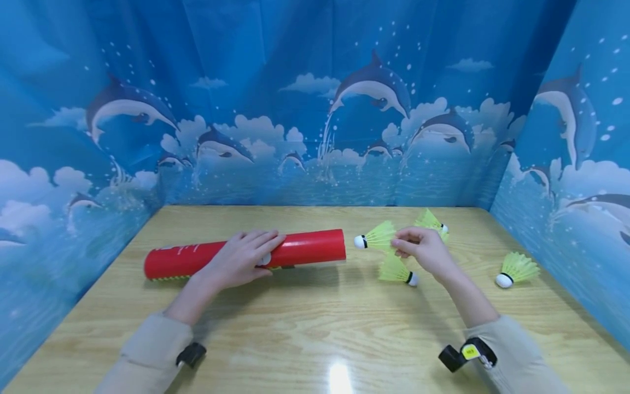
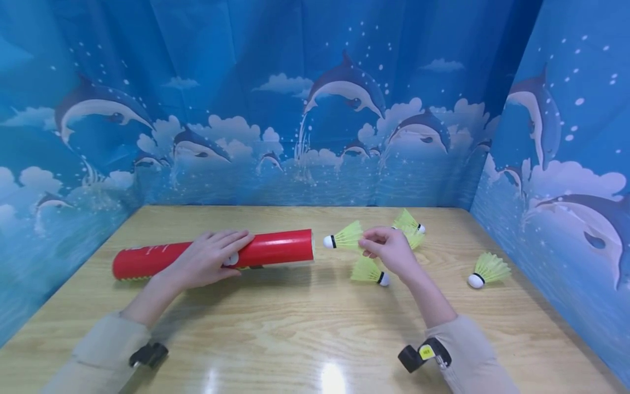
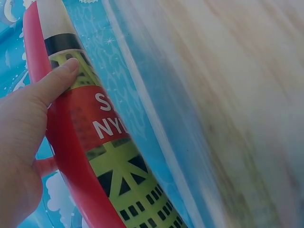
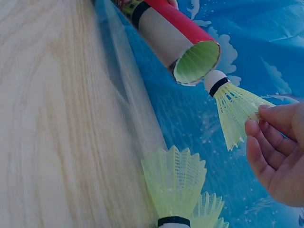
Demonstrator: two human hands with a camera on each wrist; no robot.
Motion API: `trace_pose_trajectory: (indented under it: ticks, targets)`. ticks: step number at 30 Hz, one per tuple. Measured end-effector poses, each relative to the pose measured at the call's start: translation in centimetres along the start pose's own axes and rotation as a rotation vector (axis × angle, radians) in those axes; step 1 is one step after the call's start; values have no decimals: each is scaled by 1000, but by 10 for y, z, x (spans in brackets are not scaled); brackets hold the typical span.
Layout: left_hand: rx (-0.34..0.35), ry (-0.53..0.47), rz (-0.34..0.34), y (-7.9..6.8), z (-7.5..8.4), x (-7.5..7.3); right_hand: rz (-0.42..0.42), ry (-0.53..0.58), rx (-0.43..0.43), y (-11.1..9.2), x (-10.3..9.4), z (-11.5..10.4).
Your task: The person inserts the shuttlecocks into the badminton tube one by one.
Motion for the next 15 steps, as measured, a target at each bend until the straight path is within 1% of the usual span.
trace_pose_trajectory:
  ticks: [5,10,15]
  targets:
    - [6,0,10,1,0,0,-18,34,-34,2,12,-3]
    - [15,-5,17,1,1,0,-64,55,-91,5,25,-3]
    - [18,-15,21,1,1,0,-97,68,-117,7,36,-4]
Point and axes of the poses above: each hand's wrist, its own y-axis towards the middle knuckle, its own x-axis out of the palm, z = x × y, the point moved 2 cm from there along y, towards the middle knuckle, and after that the axes turned 4 degrees about -z, right-handed, at the moved point
